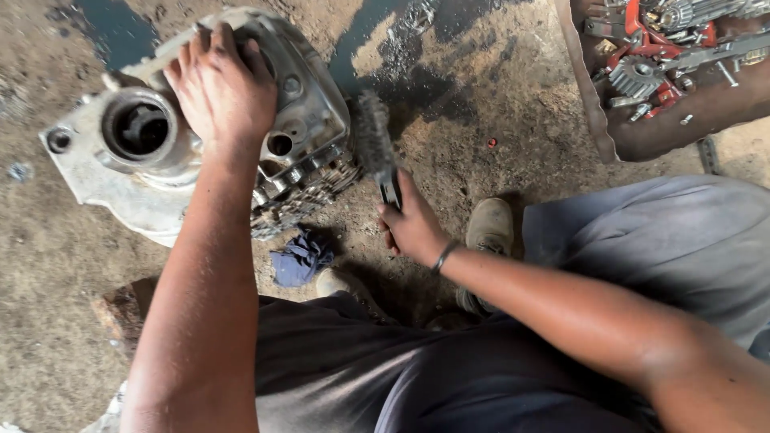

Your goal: The person scrubs a disassembled engine block with a wire brush, focusing on the exterior surfaces and crevices. The person rotates the block to access different sides and continues scrubbing throughout the clip.

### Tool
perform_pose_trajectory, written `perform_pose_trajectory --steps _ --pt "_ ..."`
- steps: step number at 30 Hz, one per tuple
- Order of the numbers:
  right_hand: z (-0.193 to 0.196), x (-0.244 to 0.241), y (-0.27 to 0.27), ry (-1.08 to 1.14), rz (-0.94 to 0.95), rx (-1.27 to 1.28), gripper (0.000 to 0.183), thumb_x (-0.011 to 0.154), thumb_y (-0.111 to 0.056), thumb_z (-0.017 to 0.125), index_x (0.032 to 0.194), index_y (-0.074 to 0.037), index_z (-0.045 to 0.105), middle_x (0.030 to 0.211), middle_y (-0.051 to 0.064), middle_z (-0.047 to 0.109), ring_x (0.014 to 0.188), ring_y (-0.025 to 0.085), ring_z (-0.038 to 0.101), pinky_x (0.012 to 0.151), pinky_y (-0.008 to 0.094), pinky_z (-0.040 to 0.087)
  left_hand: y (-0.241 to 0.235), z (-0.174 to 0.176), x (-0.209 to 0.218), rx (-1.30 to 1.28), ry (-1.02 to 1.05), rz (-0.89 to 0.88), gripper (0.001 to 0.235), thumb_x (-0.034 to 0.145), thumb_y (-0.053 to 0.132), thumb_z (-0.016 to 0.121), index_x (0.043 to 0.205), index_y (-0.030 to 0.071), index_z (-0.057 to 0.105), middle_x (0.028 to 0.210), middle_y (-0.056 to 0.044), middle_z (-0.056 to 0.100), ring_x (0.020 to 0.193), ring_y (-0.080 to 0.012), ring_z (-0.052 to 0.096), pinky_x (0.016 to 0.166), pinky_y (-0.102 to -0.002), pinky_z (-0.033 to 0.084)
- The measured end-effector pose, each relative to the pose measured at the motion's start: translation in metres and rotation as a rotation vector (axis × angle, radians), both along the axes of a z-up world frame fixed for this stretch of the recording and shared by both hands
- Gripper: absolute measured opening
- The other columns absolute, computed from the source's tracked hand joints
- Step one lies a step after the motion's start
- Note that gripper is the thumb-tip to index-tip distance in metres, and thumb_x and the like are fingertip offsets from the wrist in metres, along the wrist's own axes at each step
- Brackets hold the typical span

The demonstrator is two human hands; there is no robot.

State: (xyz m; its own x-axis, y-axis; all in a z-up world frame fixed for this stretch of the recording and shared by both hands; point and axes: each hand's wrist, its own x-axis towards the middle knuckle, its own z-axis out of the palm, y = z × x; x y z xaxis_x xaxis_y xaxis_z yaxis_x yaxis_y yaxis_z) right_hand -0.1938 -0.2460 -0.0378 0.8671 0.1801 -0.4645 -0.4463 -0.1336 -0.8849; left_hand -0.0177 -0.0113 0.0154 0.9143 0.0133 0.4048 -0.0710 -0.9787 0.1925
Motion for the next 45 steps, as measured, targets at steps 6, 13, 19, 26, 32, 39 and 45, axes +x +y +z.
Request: perform_pose_trajectory --steps 6,13,19,26,32,39,45 --pt "0.003 0.027 0.009 -0.063 0.063 -0.107 0.055 0.103 -0.01 0.051 0.151 -0.023 0.026 0.073 0.003 0.06 0.046 0.011 0.057 0.036 0.029 0.05 0.009 -0.008 0.006 0.118 -0.16 -0.016 0.042 0.103 0.029 0.058 0.129 -0.002 0.067 0.127 -0.028 0.065 0.12 -0.043 0.058 0.104 -0.059 0.034" --pt "0.003 0.085 0.012 -0.054 0.135 -0.131 0.051 0.1 -0.008 0.053 0.145 -0.018 0.031 0.066 0.002 0.057 0.044 0.013 0.055 0.035 0.03 0.047 0.001 0.002 -0.003 0.006 -0.126 -0.062 0.039 0.101 0.022 0.06 0.132 -0.002 0.065 0.124 -0.024 0.066 0.117 -0.0411 0.06 0.102 -0.059 0.035" --pt "-0.003 0.021 0.01 -0.135 0.231 -0.401 0.057 0.102 -0.013 0.057 0.145 -0.002 0.021 0.068 0.005 0.06 0.046 0.016 0.059 0.034 0.032 0.048 -0.001 0.004 -0.007 -0.019 -0.062 -0.041 0.033 0.103 0.021 0.058 0.13 0.003 0.066 0.122 -0.023 0.067 0.118 -0.0395 0.061 0.102 -0.059 0.037" --pt "-0.006 0.079 0.019 -0.106 0.17 -0.23 0.048 0.098 -0.005 0.054 0.14 -0.008 0.031 0.085 0.003 0.059 0.051 0.017 0.063 0.04 0.032 0.053 0.002 -0.001 -0.003 0.067 -0.19 -0.059 0.035 0.097 0.017 0.06 0.128 0.001 0.066 0.115 -0.023 0.068 0.111 -0.0388 0.063 0.098 -0.06 0.039" --pt "-0.012 0.078 0.009 -0.121 0.161 -0.077 0.049 0.095 -0.001 0.058 0.14 -0.008 0.039 0.099 0.012 0.062 0.061 0.016 0.065 0.049 0.033 0.059 0.001 0.002 -0.006 0.022 -0.114 -0.048 0.023 0.102 0.018 0.059 0.115 0.002 0.069 0.113 -0.022 0.069 0.114 -0.0389 0.063 0.098 -0.056 0.042" --pt "0.004 0.04 -0.002 0.02 0.25 -0.252 0.077 0.091 0.005 0.056 0.159 -0.016 0.026 0.115 0.025 0.066 0.062 0.02 0.064 0.046 0.032 0.058 0.002 -0.001 -0.004 0.045 -0.171 -0.059 0.033 0.099 0.018 0.061 0.125 -0.001 0.069 0.118 -0.024 0.067 0.111 -0.0403 0.062 0.099 -0.057 0.038" --pt "0.021 0.107 0.01 -0.104 0.263 -0.259 0.061 0.094 0.002 0.049 0.15 -0.005 0.026 0.089 0.013 0.062 0.049 0.015 0.06 0.037 0.031 0.054 -0.002 0.001 -0.007 0.033 -0.164 -0.042 0.036 0.099 0.02 0.061 0.126 -0.003 0.068 0.12 -0.024 0.067 0.113 -0.0404 0.061 0.101 -0.057 0.036"
